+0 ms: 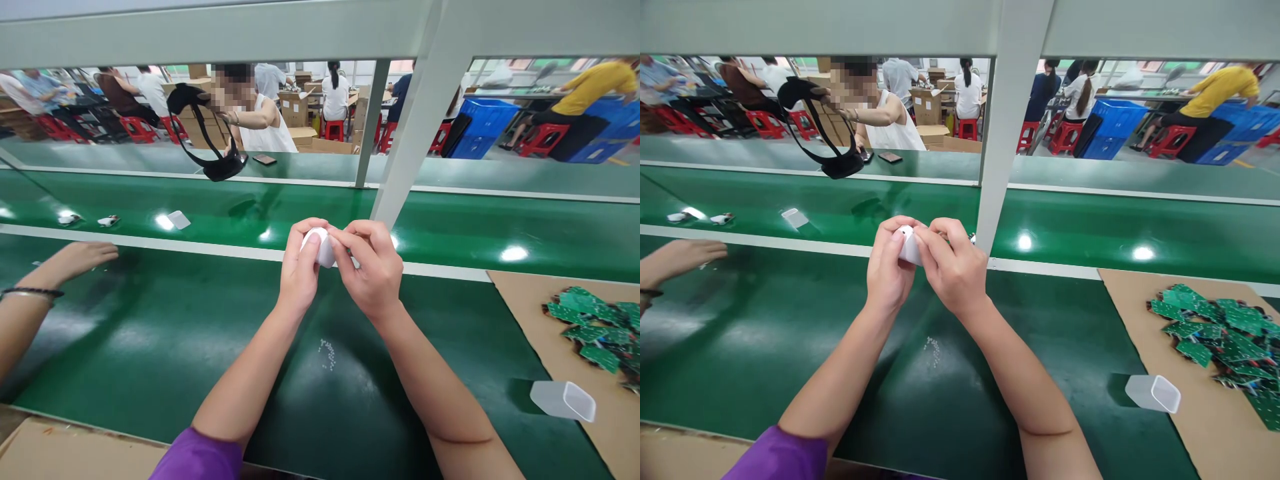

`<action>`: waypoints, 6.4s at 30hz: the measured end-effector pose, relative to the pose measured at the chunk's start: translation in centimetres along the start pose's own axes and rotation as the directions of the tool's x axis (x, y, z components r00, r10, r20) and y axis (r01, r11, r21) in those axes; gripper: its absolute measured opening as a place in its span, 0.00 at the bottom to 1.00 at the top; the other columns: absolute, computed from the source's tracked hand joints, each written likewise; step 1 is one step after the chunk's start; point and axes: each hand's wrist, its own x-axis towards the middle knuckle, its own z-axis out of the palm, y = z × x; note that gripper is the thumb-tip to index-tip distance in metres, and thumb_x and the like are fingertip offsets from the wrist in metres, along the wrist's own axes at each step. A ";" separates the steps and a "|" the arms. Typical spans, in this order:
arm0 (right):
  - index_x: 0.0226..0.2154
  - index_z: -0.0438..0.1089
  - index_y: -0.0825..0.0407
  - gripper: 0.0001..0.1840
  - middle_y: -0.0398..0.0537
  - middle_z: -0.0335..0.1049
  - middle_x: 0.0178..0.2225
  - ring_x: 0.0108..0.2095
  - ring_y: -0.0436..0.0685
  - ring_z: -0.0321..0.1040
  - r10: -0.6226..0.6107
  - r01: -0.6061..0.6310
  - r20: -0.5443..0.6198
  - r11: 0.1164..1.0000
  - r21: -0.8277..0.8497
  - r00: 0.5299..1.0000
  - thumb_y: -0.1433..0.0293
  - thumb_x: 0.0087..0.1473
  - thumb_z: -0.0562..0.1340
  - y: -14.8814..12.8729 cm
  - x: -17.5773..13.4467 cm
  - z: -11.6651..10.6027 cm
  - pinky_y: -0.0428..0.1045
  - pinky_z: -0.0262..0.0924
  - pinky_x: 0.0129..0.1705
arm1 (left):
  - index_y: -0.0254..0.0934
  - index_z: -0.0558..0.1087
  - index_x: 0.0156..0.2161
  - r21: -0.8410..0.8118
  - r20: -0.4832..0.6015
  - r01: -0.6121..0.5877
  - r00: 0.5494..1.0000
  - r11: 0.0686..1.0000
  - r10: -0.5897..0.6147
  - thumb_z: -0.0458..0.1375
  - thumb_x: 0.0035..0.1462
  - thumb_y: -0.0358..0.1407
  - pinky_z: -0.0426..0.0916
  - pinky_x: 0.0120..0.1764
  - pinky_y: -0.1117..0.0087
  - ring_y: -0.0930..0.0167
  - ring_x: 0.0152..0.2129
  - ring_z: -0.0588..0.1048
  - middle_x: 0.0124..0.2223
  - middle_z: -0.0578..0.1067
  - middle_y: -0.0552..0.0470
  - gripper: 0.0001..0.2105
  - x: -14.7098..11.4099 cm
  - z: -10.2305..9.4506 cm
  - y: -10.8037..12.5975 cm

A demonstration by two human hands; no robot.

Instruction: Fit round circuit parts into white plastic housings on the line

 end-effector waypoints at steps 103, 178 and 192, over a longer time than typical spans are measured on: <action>0.51 0.70 0.52 0.17 0.50 0.68 0.43 0.33 0.50 0.70 0.178 -0.225 0.161 0.911 0.347 0.971 0.77 0.62 0.56 -4.6 -1.3 0.2 0.45 0.69 0.30 | 0.39 0.73 0.42 0.474 0.190 -0.644 0.741 0.601 0.645 0.53 0.63 0.34 0.76 0.36 0.67 0.71 0.36 0.77 0.38 0.77 0.52 0.07 1.7 -3.5 0.4; 0.62 0.55 0.40 0.46 0.53 0.64 0.57 0.22 0.46 0.69 0.277 -0.938 0.909 -0.064 0.341 0.312 0.73 0.42 0.68 4.2 0.2 1.4 0.44 0.66 0.18 | 0.38 0.61 0.38 -0.316 -0.144 0.343 0.904 0.885 -0.402 0.65 0.43 0.42 0.74 0.25 0.71 0.74 0.20 0.74 0.27 0.73 0.57 0.21 3.9 -6.6 -4.3; 0.66 0.44 0.25 0.51 0.50 0.35 0.70 0.26 0.45 0.71 0.010 -0.922 0.922 0.004 0.387 0.387 0.78 0.50 0.63 1.5 1.8 -2.1 0.44 0.68 0.21 | 0.38 0.63 0.37 -0.314 -0.248 0.341 0.871 0.886 -0.423 0.63 0.45 0.40 0.74 0.27 0.71 0.73 0.21 0.75 0.28 0.74 0.55 0.16 4.4 -8.6 -5.2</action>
